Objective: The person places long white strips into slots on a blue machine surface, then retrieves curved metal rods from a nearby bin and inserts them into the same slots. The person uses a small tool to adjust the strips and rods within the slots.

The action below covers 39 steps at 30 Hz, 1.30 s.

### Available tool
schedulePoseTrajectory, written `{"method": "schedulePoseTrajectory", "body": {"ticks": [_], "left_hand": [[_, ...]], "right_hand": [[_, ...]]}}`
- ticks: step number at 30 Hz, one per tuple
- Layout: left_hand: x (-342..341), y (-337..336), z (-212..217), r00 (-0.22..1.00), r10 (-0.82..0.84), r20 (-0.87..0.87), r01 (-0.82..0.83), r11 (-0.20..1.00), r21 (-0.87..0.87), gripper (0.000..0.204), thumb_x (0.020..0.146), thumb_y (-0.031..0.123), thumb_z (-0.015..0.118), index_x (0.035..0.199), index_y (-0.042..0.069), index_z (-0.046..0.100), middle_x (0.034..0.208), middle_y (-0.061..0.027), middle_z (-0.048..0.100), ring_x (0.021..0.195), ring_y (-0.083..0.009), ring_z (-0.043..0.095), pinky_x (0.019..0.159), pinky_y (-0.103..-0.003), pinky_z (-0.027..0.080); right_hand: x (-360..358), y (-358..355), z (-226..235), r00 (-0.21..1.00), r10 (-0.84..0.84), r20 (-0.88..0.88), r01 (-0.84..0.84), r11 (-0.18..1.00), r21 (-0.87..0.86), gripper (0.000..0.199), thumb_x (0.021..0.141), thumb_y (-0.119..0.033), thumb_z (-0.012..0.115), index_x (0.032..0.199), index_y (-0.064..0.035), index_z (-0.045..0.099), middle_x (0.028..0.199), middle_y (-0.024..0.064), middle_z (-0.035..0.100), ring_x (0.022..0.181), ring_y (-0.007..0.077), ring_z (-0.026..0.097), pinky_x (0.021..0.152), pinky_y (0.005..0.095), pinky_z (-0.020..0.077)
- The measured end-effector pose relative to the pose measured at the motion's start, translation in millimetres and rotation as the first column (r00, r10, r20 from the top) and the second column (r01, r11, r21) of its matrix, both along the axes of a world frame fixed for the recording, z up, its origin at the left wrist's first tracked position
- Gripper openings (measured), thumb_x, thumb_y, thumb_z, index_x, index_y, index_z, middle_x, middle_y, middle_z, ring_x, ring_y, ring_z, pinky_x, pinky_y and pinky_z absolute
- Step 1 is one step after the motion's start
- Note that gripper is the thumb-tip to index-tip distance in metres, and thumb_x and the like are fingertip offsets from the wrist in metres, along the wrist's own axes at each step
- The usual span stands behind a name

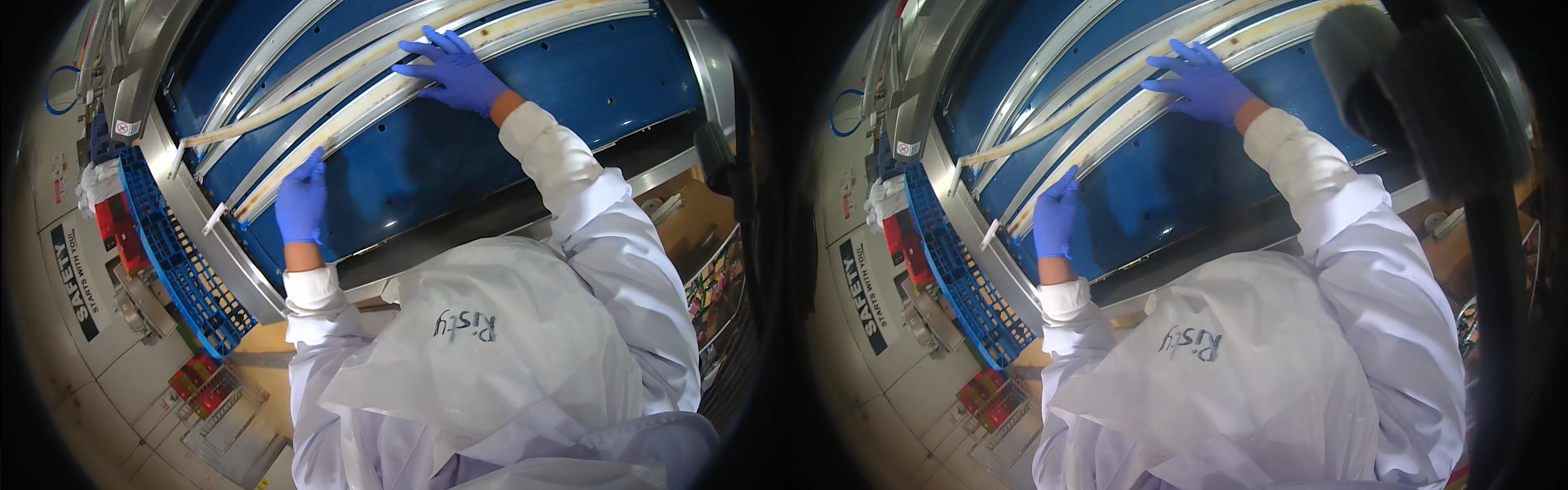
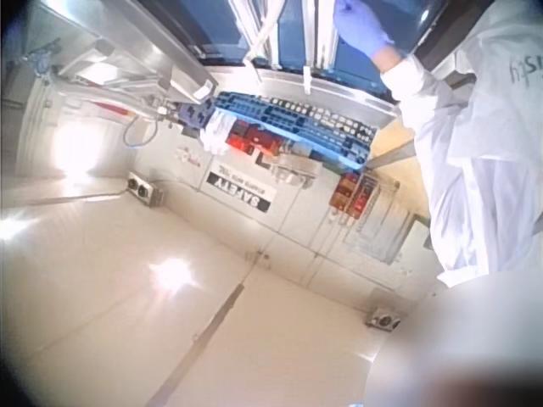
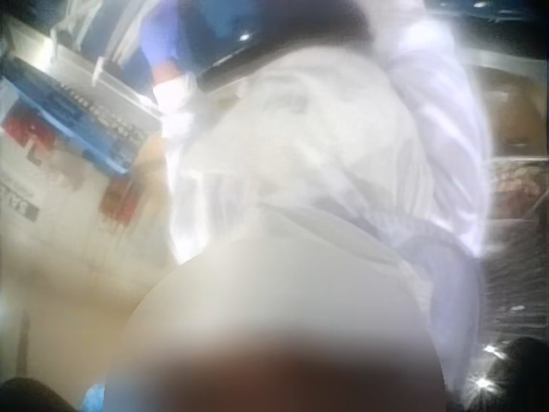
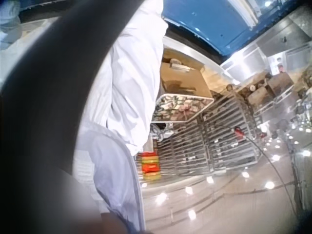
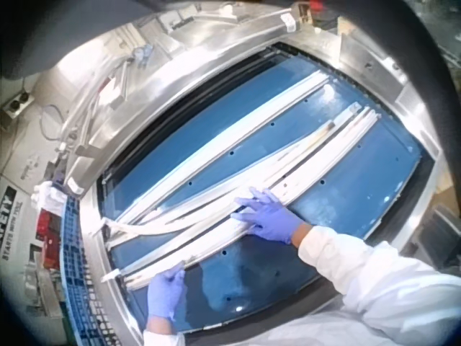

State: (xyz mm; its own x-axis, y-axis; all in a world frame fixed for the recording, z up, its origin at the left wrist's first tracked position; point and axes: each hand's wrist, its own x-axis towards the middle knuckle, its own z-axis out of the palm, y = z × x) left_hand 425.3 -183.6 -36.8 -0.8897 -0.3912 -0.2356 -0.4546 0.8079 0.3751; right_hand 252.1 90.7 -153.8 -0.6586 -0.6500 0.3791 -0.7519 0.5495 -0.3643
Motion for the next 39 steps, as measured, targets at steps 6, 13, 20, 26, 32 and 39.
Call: {"method": "schedulePoseTrajectory", "body": {"ticks": [6, 13, 20, 26, 32, 39], "left_hand": [[-37.8, 104.7, -3.7, 0.994, -0.108, -0.029, 0.101, 0.980, -0.168, 0.027, 0.092, 0.036, 0.054, 0.115, 0.030, 0.068, 0.104, -0.0136, 0.068, 0.093, -0.0349, 0.065, 0.082, -0.041, 0.052], [-70.5, 148.2, 8.4, 0.989, 0.029, 0.144, 0.021, 0.942, -0.335, 0.028, 0.093, 0.039, 0.052, 0.115, 0.032, 0.068, 0.100, -0.0124, 0.069, 0.090, -0.0339, 0.066, 0.079, -0.042, 0.052], [-76.8, 165.5, -8.2, 0.973, 0.168, 0.157, -0.101, 0.926, -0.364, 0.028, 0.094, 0.037, 0.052, 0.116, 0.031, 0.068, 0.107, -0.0117, 0.068, 0.095, -0.0341, 0.066, 0.083, -0.041, 0.051], [-78.4, 179.1, -0.9, 0.981, 0.155, 0.113, -0.096, 0.906, -0.413, 0.026, 0.091, 0.037, 0.055, 0.112, 0.032, 0.070, 0.092, -0.0118, 0.070, 0.084, -0.0332, 0.067, 0.074, -0.040, 0.054], [-82.8, 175.5, 5.5, 0.966, 0.173, 0.190, -0.101, 0.935, -0.340, 0.029, 0.093, 0.041, 0.052, 0.115, 0.032, 0.068, 0.106, -0.0133, 0.068, 0.098, -0.0343, 0.065, 0.086, -0.042, 0.050], [-90.3, 176.3, 3.8, 0.964, 0.161, 0.211, -0.078, 0.932, -0.355, 0.028, 0.093, 0.037, 0.052, 0.117, 0.032, 0.067, 0.103, -0.0132, 0.069, 0.094, -0.0337, 0.066, 0.082, -0.042, 0.052]], "right_hand": [[-26.0, 48.9, 6.5, 0.993, 0.115, -0.034, -0.107, 0.977, 0.186, 0.052, 0.083, -0.037, 0.066, 0.133, -0.0395, 0.052, 0.148, -0.0073, 0.039, 0.141, 0.0285, 0.028, 0.118, 0.0472, 0.0182], [-35.3, 51.5, 1.2, 0.983, 0.155, -0.093, -0.133, 0.968, 0.213, 0.056, 0.082, -0.038, 0.065, 0.135, -0.0436, 0.047, 0.148, -0.0116, 0.039, 0.141, 0.0226, 0.029, 0.119, 0.0461, 0.0164], [-35.6, 49.0, -0.7, 0.981, 0.179, -0.071, -0.169, 0.977, 0.132, 0.054, 0.081, -0.041, 0.066, 0.132, -0.0430, 0.052, 0.151, -0.0083, 0.036, 0.139, 0.0246, 0.031, 0.117, 0.0449, 0.0193], [-37.2, 49.3, 8.0, 0.984, 0.167, -0.055, -0.158, 0.977, 0.142, 0.051, 0.082, -0.041, 0.065, 0.132, -0.0433, 0.053, 0.150, -0.0076, 0.036, 0.138, 0.0247, 0.033, 0.116, 0.0447, 0.0197], [-39.9, 50.4, 7.6, 0.987, 0.152, -0.048, -0.141, 0.974, 0.179, 0.051, 0.083, -0.042, 0.064, 0.133, -0.0435, 0.052, 0.150, -0.0074, 0.036, 0.138, 0.0243, 0.031, 0.116, 0.0452, 0.0200], [-35.7, 49.4, 4.3, 0.988, 0.149, -0.046, -0.139, 0.975, 0.172, 0.053, 0.082, -0.042, 0.065, 0.133, -0.0434, 0.052, 0.150, -0.0077, 0.036, 0.138, 0.0246, 0.030, 0.117, 0.0455, 0.0196]]}}
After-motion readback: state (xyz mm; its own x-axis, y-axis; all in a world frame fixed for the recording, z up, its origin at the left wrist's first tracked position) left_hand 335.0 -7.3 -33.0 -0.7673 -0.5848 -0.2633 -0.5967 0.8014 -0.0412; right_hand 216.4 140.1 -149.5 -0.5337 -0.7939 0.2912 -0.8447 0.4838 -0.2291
